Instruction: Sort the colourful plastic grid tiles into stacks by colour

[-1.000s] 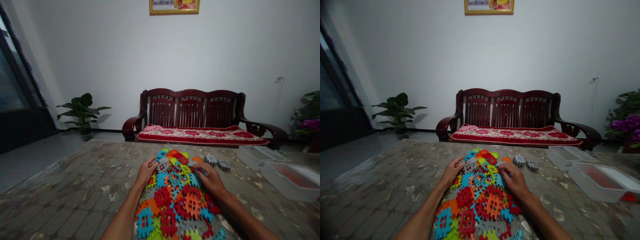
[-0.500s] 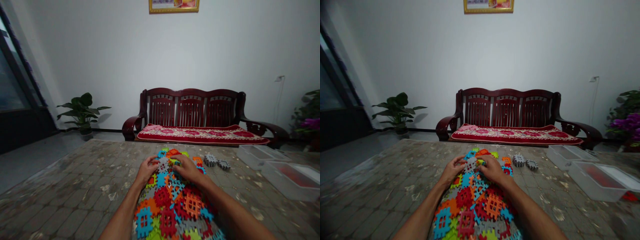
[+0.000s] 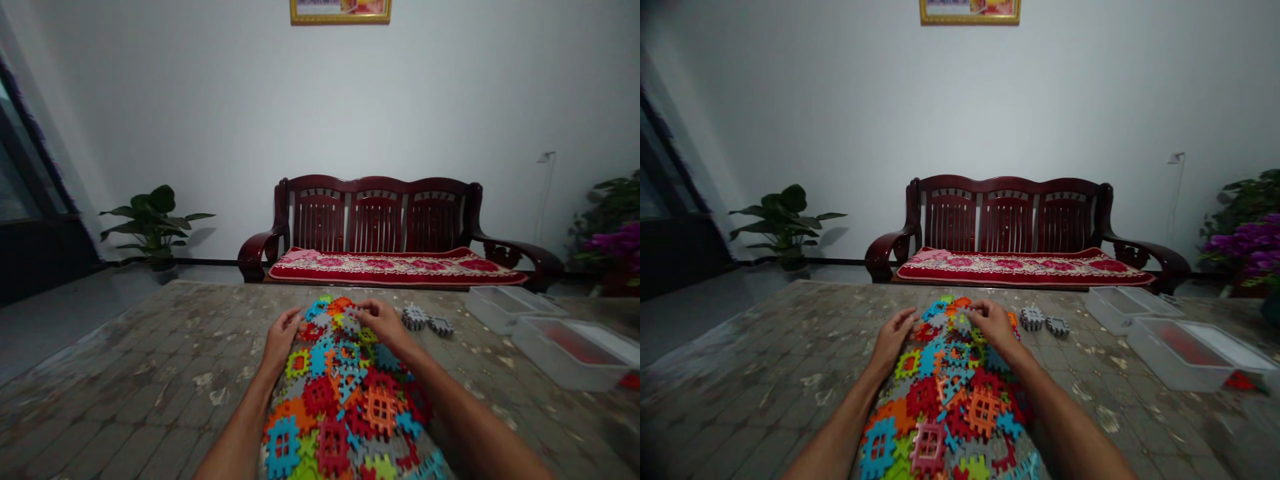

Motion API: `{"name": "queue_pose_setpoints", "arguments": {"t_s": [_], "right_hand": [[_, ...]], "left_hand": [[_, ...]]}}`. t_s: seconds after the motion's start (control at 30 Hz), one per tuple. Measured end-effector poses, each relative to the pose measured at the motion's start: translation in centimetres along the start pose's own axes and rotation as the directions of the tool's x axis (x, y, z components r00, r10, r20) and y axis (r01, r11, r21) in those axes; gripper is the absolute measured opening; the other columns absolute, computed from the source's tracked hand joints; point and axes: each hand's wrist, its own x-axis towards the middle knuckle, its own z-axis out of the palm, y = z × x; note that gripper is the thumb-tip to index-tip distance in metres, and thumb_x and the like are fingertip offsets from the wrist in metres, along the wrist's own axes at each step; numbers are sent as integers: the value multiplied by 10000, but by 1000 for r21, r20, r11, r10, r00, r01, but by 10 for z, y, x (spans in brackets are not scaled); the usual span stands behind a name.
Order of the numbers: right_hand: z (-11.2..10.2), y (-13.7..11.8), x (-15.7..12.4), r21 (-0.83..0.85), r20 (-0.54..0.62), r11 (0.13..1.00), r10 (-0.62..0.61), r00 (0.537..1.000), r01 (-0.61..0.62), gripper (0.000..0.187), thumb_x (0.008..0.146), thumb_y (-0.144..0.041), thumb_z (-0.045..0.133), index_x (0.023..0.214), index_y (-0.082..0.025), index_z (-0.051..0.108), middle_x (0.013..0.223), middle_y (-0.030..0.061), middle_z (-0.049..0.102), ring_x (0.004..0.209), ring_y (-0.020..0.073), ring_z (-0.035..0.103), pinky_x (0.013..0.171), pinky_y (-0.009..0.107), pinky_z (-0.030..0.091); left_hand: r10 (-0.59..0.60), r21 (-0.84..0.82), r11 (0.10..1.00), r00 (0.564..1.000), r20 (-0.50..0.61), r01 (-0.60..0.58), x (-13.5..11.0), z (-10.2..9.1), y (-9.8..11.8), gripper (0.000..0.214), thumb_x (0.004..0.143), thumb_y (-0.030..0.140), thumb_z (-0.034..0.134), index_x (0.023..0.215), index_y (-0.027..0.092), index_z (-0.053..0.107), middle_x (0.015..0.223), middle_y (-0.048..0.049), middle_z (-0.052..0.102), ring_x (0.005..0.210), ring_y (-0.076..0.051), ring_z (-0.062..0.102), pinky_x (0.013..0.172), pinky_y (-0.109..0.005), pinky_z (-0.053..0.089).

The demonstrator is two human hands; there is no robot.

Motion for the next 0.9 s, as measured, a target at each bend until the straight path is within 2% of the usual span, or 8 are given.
{"name": "queue_pose_setpoints", "arguments": {"t_s": [0.13, 0.2, 0.33, 0.43, 0.53, 0.63, 0.73, 0.9], "right_hand": [[-76, 21, -32, -6, -207, 996, 86, 975, -89, 388, 662, -490, 691, 927, -207, 667, 639, -7, 661, 590, 185, 645, 496, 266, 466], [-106, 38, -51, -27, -291, 990, 124, 949, -138, 393, 655, -509, 677, 913, -213, 657, 622, 1, 660, 570, 196, 651, 479, 279, 481], [-144, 74, -83, -146, -317, 972, 132, 939, -186, 327, 661, -455, 633, 886, -221, 670, 682, 32, 705, 585, 225, 676, 507, 326, 531], [-159, 86, -96, -362, -347, 921, 12, 938, -146, 252, 647, -375, 638, 846, -239, 713, 806, 66, 760, 712, 270, 720, 620, 378, 575], [-167, 88, -99, -465, -334, 875, -36, 942, -132, 263, 658, -330, 637, 884, -251, 746, 889, 73, 777, 769, 284, 731, 732, 430, 592], [-167, 86, -95, -494, -218, 868, -76, 973, -43, 375, 665, -302, 663, 1023, -237, 754, 1102, 94, 764, 959, 304, 725, 910, 494, 561], [-165, 84, -90, -519, -67, 852, -123, 990, 71, 498, 664, -281, 699, 1158, -238, 730, 1293, 101, 700, 1222, 332, 625, 1087, 552, 443], [-165, 79, -86, -576, 109, 811, -41, 993, 97, 581, 737, -312, 683, 1310, -221, 665, 1354, 113, 663, 1255, 344, 591, 1117, 553, 410]], "left_hand": [[9, 132, 991, 992, -125, 8, 4, -4, -3, 430, 801, 426, 628, 1120, 144, 687, 1001, -98, 773, 801, -188, 732, 677, -275, 569], [30, 194, 981, 993, -112, -8, 5, -4, -4, 401, 787, 397, 618, 1083, 141, 705, 951, -91, 781, 796, -202, 733, 704, -291, 570], [80, 333, 941, 996, -48, -59, 5, -3, -7, 339, 763, 386, 600, 989, 173, 738, 894, -65, 793, 797, -221, 726, 744, -307, 561], [93, 394, 916, 995, -36, -72, 6, -4, -10, 344, 759, 396, 581, 979, 187, 743, 909, -59, 797, 819, -224, 723, 754, -304, 553], [81, 415, 907, 997, -18, -66, 7, -5, -12, 353, 761, 408, 571, 983, 193, 741, 914, -54, 797, 826, -224, 724, 757, -300, 551], [52, 428, 903, 999, -6, -45, 6, -6, -11, 361, 765, 404, 571, 1003, 189, 736, 928, -57, 800, 814, -222, 728, 753, -299, 551], [38, 454, 891, 999, -3, -32, 5, -6, -8, 361, 769, 389, 570, 1018, 189, 737, 941, -60, 803, 816, -224, 733, 750, -299, 548], [55, 493, 868, 998, 5, -50, 5, -6, -7, 360, 766, 382, 572, 1011, 184, 745, 972, -66, 804, 866, -227, 737, 784, -290, 539]]}}
